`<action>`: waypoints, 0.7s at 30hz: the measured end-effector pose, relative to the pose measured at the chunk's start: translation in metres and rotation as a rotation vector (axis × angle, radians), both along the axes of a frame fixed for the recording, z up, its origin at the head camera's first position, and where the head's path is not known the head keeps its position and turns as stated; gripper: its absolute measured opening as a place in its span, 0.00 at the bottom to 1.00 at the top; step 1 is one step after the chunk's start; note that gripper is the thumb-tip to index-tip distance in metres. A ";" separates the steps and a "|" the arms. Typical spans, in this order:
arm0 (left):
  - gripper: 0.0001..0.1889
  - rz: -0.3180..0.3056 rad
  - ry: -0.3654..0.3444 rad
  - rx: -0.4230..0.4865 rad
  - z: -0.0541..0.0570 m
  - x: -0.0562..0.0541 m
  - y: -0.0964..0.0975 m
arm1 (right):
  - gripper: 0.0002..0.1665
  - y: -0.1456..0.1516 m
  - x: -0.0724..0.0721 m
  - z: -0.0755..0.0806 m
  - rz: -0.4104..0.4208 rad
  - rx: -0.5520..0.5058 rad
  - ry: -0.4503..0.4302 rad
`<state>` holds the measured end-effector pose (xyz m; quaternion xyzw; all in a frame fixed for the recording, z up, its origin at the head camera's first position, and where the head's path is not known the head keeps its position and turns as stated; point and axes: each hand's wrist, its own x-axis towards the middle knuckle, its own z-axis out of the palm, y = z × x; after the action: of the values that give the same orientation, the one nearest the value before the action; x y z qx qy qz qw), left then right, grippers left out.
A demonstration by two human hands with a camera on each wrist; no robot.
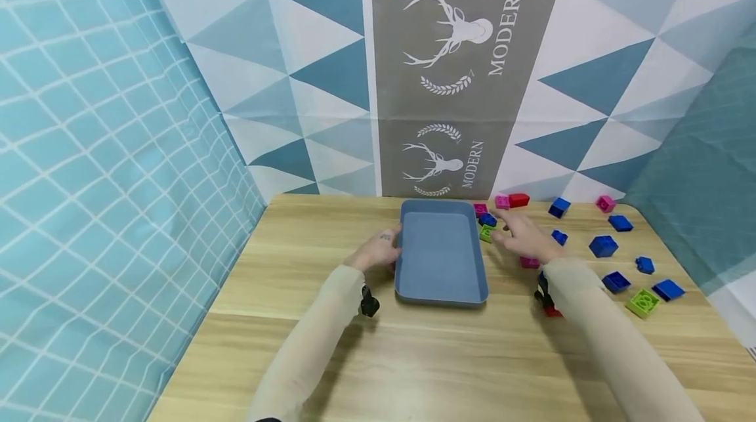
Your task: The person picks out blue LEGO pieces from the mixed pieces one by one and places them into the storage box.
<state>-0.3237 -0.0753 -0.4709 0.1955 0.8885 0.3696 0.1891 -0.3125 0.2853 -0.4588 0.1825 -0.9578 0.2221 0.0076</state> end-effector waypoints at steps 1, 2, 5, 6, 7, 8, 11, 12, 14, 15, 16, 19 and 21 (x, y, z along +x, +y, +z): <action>0.39 0.003 0.004 -0.004 0.001 0.001 -0.001 | 0.37 -0.001 -0.006 0.000 -0.015 0.009 -0.003; 0.39 0.008 0.011 -0.009 0.002 0.001 -0.002 | 0.36 -0.003 -0.012 0.001 -0.035 0.020 -0.006; 0.38 0.012 0.043 -0.031 0.003 0.004 -0.002 | 0.34 -0.006 -0.026 0.000 -0.105 0.025 -0.027; 0.38 0.012 0.047 -0.035 0.003 0.005 -0.002 | 0.34 -0.007 -0.028 -0.001 -0.122 0.024 -0.036; 0.38 0.007 0.042 -0.035 0.003 0.007 -0.001 | 0.33 -0.007 -0.030 -0.003 -0.131 0.022 -0.045; 0.38 0.002 0.033 -0.035 0.002 0.009 -0.001 | 0.32 -0.008 -0.032 -0.005 -0.145 0.020 -0.052; 0.39 0.006 -0.008 -0.014 -0.001 0.016 -0.002 | 0.30 -0.011 -0.035 -0.012 -0.175 0.015 -0.067; 0.39 0.013 -0.018 -0.009 -0.002 0.019 -0.003 | 0.30 -0.013 -0.037 -0.014 -0.185 0.015 -0.074; 0.39 0.027 -0.024 -0.011 -0.003 0.022 -0.006 | 0.29 -0.016 -0.040 -0.018 -0.203 0.020 -0.089; 0.39 0.035 -0.025 -0.015 -0.003 0.023 -0.007 | 0.29 -0.017 -0.041 -0.019 -0.205 0.023 -0.101; 0.39 0.039 -0.027 -0.026 -0.003 0.024 -0.009 | 0.28 -0.019 -0.043 -0.020 -0.209 0.026 -0.114; 0.39 0.037 -0.025 -0.039 -0.001 0.024 -0.012 | 0.24 -0.022 -0.048 -0.019 -0.213 0.034 -0.108; 0.37 0.032 -0.037 -0.016 0.001 0.022 -0.013 | 0.21 -0.023 -0.050 -0.016 -0.230 0.036 -0.091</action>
<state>-0.3021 -0.0884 -0.4694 0.1727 0.8907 0.3690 0.2013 -0.3626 0.2621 -0.4749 0.0615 -0.9755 0.2108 -0.0136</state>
